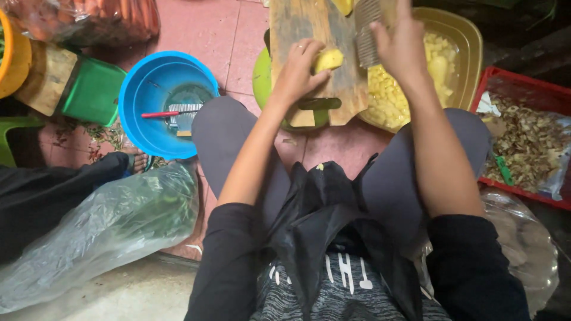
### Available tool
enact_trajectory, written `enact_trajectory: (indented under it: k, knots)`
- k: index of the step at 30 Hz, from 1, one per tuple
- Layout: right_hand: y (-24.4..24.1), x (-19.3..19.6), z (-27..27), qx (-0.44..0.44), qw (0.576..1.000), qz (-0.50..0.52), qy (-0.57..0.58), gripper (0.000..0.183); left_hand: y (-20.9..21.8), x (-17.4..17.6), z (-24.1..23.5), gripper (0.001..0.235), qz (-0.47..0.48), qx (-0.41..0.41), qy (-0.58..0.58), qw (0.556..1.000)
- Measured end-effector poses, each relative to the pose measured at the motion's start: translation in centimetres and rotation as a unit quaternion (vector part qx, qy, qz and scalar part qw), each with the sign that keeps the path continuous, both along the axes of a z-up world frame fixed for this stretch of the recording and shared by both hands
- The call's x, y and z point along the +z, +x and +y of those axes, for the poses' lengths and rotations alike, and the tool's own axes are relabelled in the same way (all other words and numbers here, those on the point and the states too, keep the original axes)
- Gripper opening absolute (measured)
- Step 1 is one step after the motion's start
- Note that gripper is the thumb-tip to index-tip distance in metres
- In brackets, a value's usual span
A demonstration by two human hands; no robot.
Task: Slicing potatoes using a wavy-bladed hand slicer over a wooden board.
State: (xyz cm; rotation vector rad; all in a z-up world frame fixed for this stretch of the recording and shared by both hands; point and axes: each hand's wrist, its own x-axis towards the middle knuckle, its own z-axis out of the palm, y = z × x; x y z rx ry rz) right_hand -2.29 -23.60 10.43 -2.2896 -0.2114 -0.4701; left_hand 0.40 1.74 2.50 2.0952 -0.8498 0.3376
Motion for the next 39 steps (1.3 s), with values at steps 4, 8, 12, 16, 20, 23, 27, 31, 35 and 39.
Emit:
enact_trajectory:
  k: [4, 8, 12, 16, 20, 23, 27, 31, 35, 39]
  knots:
    - [1.0, -1.4, 2.4, -0.001, 0.998, 0.055, -0.043, 0.044, -0.3, 0.3, -0.4, 0.043, 0.026, 0.012, -0.004, 1.0]
    - [2.3, -1.9, 4.2, 0.002, 0.992, 0.06, -0.112, 0.037, 0.1, -0.4, -0.4, 0.035, 0.033, 0.017, -0.009, 0.999]
    - [3.1, -2.2, 5.4, 0.0, 0.985, 0.077, -0.156, 0.037, 0.2, -0.5, -0.5, 0.033, 0.047, 0.012, -0.024, 0.999]
    - [4.1, -5.2, 7.2, -0.004, 0.976, 0.084, -0.202, 0.031, 0.3, -0.8, -0.4, 0.032, 0.028, 0.016, -0.041, 0.999]
    - [4.1, -5.5, 6.0, -0.006, 0.968, 0.108, -0.227, 0.03, -0.6, -0.5, -0.1, 0.033, 0.035, 0.011, -0.047, 0.998]
    - [3.9, -3.2, 5.7, 0.011, 0.978, 0.078, -0.194, 0.036, -0.2, -0.3, 0.1, 0.028, 0.049, 0.009, -0.035, 0.998]
    - [3.0, -2.8, 6.1, 0.027, 0.984, 0.041, -0.169, 0.039, -0.4, -0.3, 0.2, 0.034, 0.033, 0.009, -0.055, 0.998]
    - [3.7, -4.1, 7.3, 0.019, 0.978, 0.06, -0.198, 0.037, -0.3, -0.2, 0.2, 0.033, 0.037, -0.003, -0.06, 0.998]
    - [4.0, -4.9, 7.3, 0.025, 0.976, 0.073, -0.201, 0.042, -0.2, -0.7, 0.4, 0.036, 0.034, 0.001, -0.069, 0.997]
    - [4.5, -6.6, 4.8, 0.029, 0.984, 0.051, -0.17, 0.04, -1.3, -0.4, 0.8, 0.033, 0.038, 0.012, -0.088, 0.995]
